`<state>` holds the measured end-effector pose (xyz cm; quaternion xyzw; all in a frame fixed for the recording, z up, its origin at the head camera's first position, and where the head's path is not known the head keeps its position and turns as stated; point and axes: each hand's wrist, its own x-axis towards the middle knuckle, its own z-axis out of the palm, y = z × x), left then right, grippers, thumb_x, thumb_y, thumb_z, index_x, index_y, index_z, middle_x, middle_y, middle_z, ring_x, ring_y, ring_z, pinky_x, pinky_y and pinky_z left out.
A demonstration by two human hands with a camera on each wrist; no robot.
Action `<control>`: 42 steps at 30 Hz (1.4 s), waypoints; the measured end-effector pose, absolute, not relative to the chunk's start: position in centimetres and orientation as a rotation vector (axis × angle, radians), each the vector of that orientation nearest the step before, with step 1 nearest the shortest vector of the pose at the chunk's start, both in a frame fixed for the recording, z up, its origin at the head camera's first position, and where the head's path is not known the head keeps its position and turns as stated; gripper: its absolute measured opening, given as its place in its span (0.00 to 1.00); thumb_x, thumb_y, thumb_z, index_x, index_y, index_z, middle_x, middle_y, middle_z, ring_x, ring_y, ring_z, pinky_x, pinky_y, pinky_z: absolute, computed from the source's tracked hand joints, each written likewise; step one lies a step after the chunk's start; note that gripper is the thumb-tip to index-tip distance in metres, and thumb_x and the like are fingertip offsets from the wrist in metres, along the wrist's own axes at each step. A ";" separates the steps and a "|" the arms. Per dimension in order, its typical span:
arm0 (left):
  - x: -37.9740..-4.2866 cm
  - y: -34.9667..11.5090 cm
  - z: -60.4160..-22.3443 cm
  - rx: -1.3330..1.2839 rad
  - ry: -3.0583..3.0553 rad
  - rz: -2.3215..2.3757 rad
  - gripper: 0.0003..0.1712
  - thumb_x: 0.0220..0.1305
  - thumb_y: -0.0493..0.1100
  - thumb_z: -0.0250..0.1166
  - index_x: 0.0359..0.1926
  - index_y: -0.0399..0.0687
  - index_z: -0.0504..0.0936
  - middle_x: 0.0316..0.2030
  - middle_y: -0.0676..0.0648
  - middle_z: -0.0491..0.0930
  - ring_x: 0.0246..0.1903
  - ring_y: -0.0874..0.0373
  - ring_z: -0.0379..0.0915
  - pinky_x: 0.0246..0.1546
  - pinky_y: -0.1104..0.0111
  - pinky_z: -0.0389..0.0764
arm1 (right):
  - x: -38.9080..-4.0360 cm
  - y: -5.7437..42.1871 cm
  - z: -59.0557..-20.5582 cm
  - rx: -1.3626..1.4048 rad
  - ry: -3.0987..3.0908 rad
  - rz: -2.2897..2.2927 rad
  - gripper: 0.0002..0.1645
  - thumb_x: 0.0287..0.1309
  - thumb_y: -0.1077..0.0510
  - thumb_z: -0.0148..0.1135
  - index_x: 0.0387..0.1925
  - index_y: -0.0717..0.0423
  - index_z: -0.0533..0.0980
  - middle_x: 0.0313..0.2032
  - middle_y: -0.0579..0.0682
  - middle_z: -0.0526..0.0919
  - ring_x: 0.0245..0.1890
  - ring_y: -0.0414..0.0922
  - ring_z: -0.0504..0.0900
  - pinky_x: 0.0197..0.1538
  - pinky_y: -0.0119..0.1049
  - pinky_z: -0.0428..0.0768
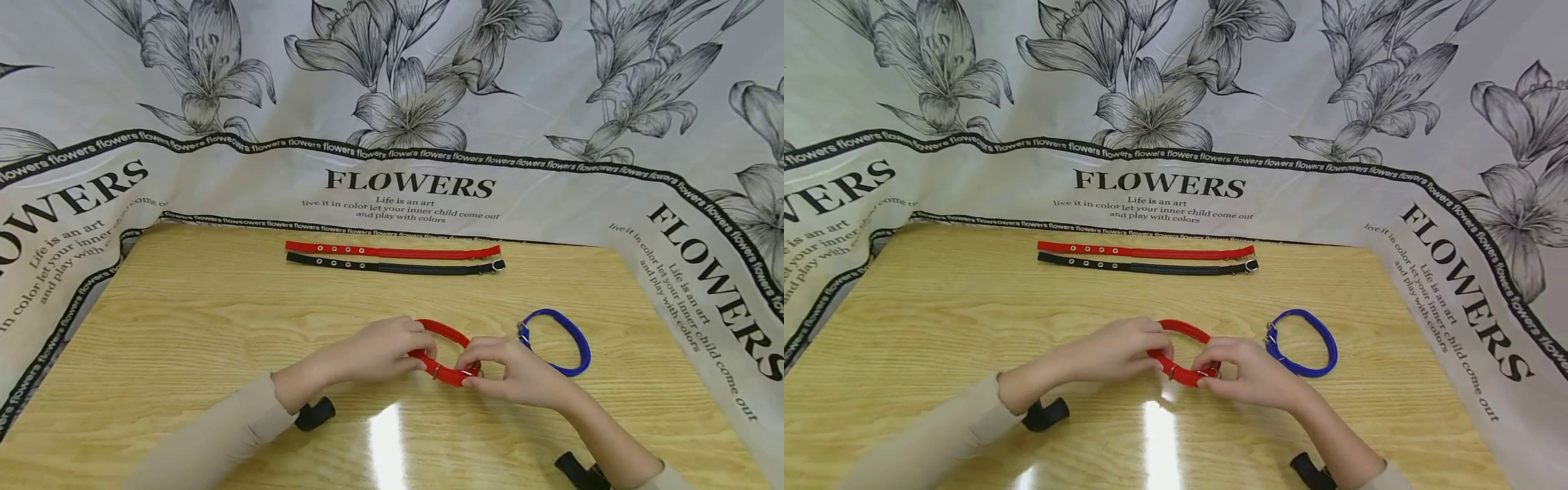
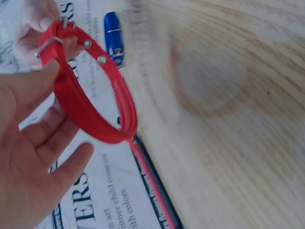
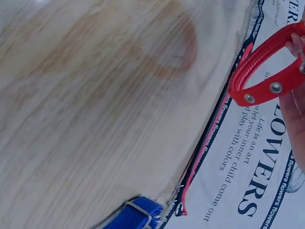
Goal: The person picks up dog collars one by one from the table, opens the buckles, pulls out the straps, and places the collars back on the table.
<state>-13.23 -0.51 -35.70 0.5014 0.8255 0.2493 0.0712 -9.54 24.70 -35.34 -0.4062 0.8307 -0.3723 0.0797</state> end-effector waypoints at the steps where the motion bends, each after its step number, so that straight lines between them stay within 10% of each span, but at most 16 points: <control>1: -13.2 -0.9 -35.5 1.476 2.446 0.798 0.03 0.62 0.45 0.63 0.37 0.54 0.80 0.33 0.58 0.74 0.35 0.63 0.67 0.38 0.75 0.70 | -9.5 24.6 -35.2 -1.231 2.485 -1.139 0.13 0.54 0.61 0.66 0.42 0.45 0.78 0.37 0.39 0.79 0.35 0.36 0.77 0.39 0.33 0.78; 9: -12.7 -3.0 -34.4 1.213 2.206 1.172 0.04 0.63 0.41 0.62 0.39 0.52 0.80 0.37 0.58 0.76 0.37 0.64 0.69 0.43 0.67 0.75 | -8.5 23.2 -34.2 -1.340 2.612 -1.176 0.23 0.47 0.61 0.72 0.47 0.49 0.77 0.34 0.37 0.76 0.34 0.34 0.72 0.35 0.27 0.74; 25: -10.9 -3.3 -33.9 0.949 2.207 1.375 0.04 0.62 0.37 0.62 0.39 0.49 0.80 0.31 0.58 0.77 0.34 0.63 0.71 0.38 0.68 0.77 | -8.0 19.0 -33.0 -1.772 2.992 -0.931 0.15 0.65 0.52 0.54 0.39 0.59 0.81 0.35 0.47 0.79 0.35 0.42 0.77 0.37 0.28 0.79; 42: -9.5 -1.9 -35.1 1.633 3.041 1.029 0.18 0.59 0.50 0.65 0.46 0.44 0.79 0.36 0.52 0.80 0.36 0.61 0.76 0.39 0.73 0.77 | -7.9 18.4 -32.7 -1.532 3.056 -1.123 0.19 0.64 0.50 0.54 0.36 0.62 0.81 0.33 0.49 0.80 0.34 0.44 0.77 0.40 0.23 0.76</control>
